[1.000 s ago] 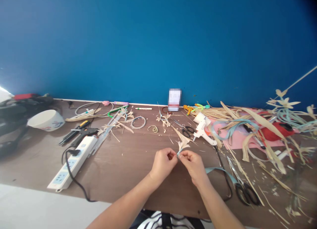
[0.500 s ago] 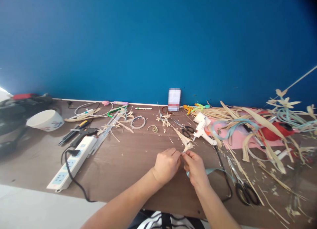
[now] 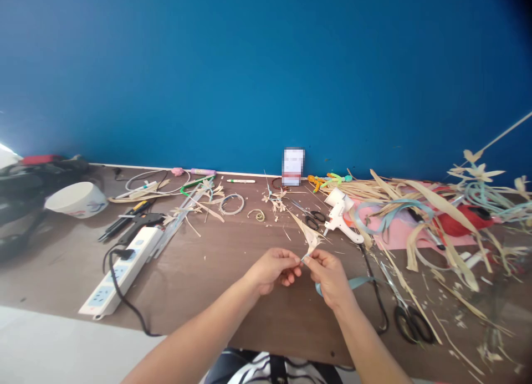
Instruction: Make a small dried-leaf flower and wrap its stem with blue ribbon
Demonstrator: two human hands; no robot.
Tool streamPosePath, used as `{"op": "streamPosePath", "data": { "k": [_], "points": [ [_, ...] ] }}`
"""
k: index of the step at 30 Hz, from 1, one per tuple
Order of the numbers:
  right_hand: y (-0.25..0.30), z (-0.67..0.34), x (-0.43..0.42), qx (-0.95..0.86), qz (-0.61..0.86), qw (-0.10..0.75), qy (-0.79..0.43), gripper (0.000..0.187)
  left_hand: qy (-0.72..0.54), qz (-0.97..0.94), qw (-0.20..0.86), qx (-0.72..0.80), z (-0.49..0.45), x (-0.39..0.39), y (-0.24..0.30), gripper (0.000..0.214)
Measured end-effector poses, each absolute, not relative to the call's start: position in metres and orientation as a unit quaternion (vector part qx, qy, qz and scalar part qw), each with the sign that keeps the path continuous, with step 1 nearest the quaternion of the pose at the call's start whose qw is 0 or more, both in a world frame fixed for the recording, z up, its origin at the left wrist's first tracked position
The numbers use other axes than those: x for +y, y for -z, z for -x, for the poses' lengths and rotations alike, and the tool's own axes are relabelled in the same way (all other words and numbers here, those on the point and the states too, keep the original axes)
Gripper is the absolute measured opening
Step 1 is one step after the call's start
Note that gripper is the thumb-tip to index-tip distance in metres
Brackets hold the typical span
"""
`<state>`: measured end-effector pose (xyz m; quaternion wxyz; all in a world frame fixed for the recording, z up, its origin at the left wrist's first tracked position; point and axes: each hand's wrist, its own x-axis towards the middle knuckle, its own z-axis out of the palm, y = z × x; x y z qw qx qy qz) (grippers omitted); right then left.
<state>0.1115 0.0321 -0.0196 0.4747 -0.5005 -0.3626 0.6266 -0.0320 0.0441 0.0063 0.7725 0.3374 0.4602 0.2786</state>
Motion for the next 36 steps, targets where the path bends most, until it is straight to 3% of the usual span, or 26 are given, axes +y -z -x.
{"op": "streamPosePath", "data": {
  "k": [6,9,18,28,36],
  "points": [
    [0.019,-0.113,0.031,-0.378,0.478,0.467,-0.641,0.024,-0.271,-0.276,0.823,0.416,0.033,0.043,-0.009,0.013],
    [0.019,-0.112,0.032,-0.376,0.472,0.468,-0.645,0.025,-0.308,-0.297,0.793,0.433,0.028,0.039,-0.012,0.013],
    [0.012,-0.104,0.032,-0.360,0.464,0.482,-0.651,0.026,-0.455,-0.485,0.527,0.529,0.017,0.028,-0.009,0.012],
    [0.007,-0.097,0.026,-0.395,0.510,0.534,-0.546,0.017,-0.448,-0.624,0.325,0.552,0.015,0.023,-0.008,0.015],
    [-0.002,-0.095,0.024,-0.389,0.503,0.547,-0.545,0.018,-0.442,-0.732,0.141,0.498,0.019,0.024,-0.009,0.016]
  ]
}}
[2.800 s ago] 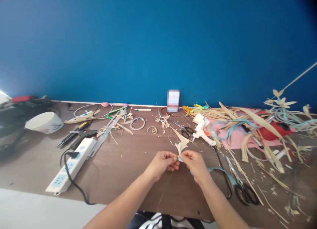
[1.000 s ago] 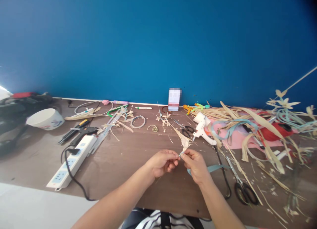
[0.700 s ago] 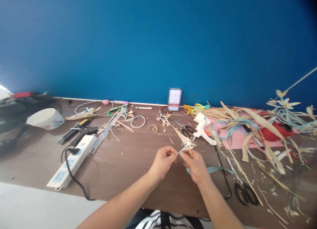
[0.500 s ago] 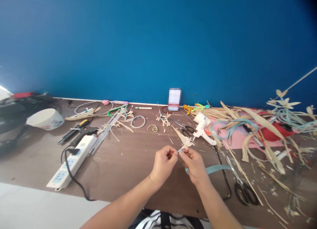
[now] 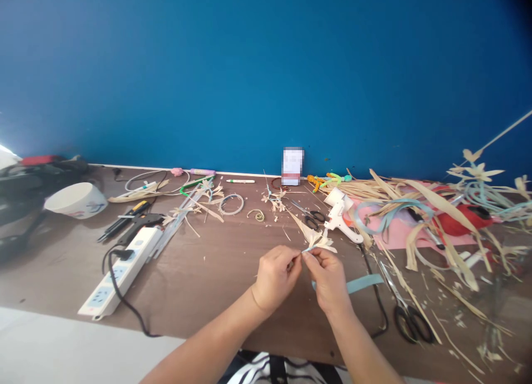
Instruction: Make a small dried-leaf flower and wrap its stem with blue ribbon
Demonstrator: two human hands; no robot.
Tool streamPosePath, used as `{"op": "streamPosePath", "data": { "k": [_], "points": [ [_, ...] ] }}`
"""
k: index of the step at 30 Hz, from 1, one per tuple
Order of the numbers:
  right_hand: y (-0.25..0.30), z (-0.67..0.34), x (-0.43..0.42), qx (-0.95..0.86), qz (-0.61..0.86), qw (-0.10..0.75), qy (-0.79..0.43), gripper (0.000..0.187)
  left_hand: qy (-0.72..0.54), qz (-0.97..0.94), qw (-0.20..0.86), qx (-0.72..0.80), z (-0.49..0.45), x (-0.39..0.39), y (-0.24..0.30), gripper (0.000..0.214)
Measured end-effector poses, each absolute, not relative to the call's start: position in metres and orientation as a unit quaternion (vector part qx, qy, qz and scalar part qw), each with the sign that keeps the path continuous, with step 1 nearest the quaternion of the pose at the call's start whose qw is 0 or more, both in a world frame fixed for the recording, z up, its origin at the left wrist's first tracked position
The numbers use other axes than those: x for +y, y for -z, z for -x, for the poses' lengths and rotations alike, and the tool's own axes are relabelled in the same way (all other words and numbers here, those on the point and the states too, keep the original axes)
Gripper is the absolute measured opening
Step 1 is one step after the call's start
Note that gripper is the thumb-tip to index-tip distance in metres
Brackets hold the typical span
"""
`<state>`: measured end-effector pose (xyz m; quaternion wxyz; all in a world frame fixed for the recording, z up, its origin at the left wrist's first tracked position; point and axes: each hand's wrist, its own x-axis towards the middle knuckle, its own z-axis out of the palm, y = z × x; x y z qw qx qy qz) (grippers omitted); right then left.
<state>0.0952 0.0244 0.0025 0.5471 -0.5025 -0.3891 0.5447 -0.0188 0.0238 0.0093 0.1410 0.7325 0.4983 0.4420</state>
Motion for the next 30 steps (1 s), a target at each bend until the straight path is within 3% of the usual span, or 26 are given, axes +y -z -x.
{"op": "streamPosePath", "data": {
  "k": [3,6,13,16,30],
  "points": [
    [-0.004,-0.096,0.023,-0.366,0.503,0.557,-0.550,0.019,-0.429,-0.769,0.099,0.464,0.022,0.022,-0.012,0.018],
    [-0.004,-0.099,0.022,-0.362,0.499,0.564,-0.550,0.019,-0.415,-0.785,0.137,0.439,0.024,0.018,-0.018,0.019],
    [-0.010,-0.110,0.028,-0.446,0.494,0.508,-0.546,0.015,-0.430,-0.514,0.581,0.461,0.027,0.029,-0.038,0.022],
    [-0.014,-0.111,0.033,-0.486,0.493,0.482,-0.537,0.013,-0.410,-0.442,0.676,0.423,0.029,0.037,-0.041,0.024],
    [-0.022,-0.119,0.040,-0.590,0.483,0.427,-0.486,0.014,-0.393,-0.378,0.761,0.350,0.035,0.051,-0.035,0.027]
  ]
}}
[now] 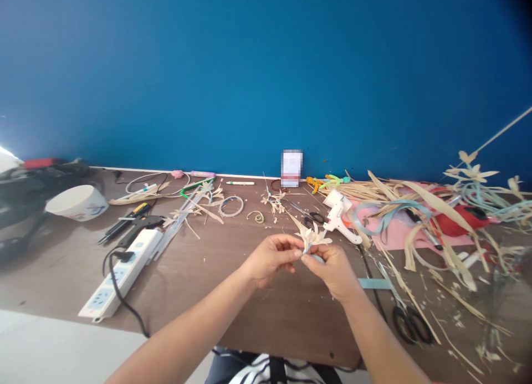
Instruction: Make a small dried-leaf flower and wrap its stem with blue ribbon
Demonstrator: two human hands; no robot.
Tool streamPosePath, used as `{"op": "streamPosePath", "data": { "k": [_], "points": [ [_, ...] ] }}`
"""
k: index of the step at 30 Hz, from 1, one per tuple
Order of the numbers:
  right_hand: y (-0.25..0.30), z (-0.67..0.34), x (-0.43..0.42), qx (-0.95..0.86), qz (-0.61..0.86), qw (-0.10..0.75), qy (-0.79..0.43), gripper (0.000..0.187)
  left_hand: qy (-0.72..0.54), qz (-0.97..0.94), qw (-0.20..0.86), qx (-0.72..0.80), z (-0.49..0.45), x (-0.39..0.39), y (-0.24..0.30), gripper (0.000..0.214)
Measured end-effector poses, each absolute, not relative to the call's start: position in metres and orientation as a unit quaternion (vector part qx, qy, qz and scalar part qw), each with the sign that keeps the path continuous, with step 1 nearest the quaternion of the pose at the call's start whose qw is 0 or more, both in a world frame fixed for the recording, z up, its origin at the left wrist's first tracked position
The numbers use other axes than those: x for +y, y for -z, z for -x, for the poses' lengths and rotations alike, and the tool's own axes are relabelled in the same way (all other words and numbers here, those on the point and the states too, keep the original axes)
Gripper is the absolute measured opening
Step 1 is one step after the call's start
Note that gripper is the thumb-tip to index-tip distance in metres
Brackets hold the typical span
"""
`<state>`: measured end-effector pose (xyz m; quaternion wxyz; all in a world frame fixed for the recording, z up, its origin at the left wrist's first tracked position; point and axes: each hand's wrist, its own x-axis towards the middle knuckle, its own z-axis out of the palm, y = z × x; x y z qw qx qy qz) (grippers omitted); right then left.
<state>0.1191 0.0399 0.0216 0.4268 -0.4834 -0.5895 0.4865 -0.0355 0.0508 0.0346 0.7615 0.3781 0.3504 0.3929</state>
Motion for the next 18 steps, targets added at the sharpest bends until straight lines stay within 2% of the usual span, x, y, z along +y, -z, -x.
{"op": "streamPosePath", "data": {
  "k": [10,18],
  "points": [
    [-0.045,-0.121,0.041,-0.582,0.361,0.409,-0.604,0.004,-0.366,-0.430,0.771,0.294,0.040,0.056,-0.044,0.027],
    [-0.048,-0.124,0.042,-0.588,0.384,0.378,-0.604,0.006,-0.363,-0.456,0.779,0.231,0.042,0.060,-0.057,0.018]
  ]
}}
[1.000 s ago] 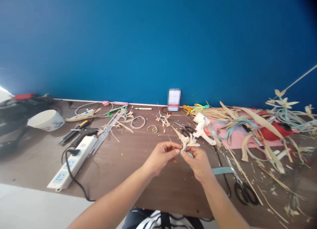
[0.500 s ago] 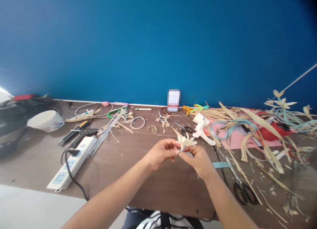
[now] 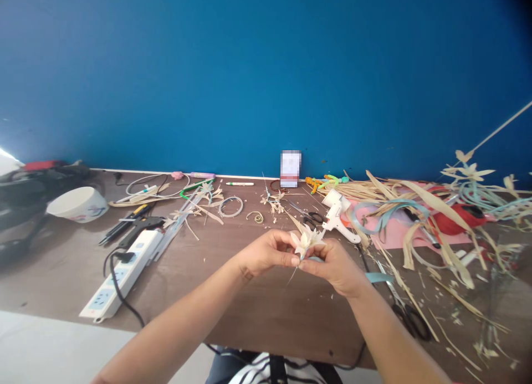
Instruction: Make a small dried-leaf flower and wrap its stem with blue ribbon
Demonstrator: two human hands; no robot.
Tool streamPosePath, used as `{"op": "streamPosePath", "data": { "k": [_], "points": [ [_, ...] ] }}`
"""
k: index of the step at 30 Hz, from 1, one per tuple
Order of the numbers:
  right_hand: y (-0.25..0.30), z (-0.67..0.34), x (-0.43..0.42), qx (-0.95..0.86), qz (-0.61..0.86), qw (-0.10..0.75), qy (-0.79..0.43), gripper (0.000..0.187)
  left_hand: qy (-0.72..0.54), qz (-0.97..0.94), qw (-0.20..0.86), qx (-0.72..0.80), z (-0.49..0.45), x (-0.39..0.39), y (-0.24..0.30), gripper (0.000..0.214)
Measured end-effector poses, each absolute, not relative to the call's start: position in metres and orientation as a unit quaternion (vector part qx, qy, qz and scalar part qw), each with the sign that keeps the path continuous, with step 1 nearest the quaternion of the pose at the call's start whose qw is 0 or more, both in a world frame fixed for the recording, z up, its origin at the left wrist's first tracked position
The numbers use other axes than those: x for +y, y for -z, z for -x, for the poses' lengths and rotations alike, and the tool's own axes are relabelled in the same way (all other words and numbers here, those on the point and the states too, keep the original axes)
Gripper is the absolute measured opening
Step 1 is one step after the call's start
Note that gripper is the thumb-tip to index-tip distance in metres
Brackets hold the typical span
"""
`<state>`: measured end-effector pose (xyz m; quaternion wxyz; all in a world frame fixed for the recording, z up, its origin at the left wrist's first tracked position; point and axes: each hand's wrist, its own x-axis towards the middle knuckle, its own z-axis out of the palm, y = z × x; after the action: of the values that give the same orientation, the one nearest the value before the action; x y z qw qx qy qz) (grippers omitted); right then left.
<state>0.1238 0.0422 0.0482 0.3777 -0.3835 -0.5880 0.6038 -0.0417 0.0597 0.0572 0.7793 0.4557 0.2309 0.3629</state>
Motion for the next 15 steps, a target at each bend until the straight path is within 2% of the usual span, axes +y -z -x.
{"op": "streamPosePath", "data": {
  "k": [6,15],
  "points": [
    [-0.0511,-0.1233,0.0406,-0.597,0.384,0.359,-0.606,0.008,-0.332,-0.498,0.773,0.211,0.0426,0.0618,-0.0648,0.018],
    [-0.0567,-0.1233,0.0410,-0.604,0.396,0.358,-0.592,0.010,-0.295,-0.478,0.783,0.265,0.0449,0.0643,-0.0596,0.023]
  ]
}}
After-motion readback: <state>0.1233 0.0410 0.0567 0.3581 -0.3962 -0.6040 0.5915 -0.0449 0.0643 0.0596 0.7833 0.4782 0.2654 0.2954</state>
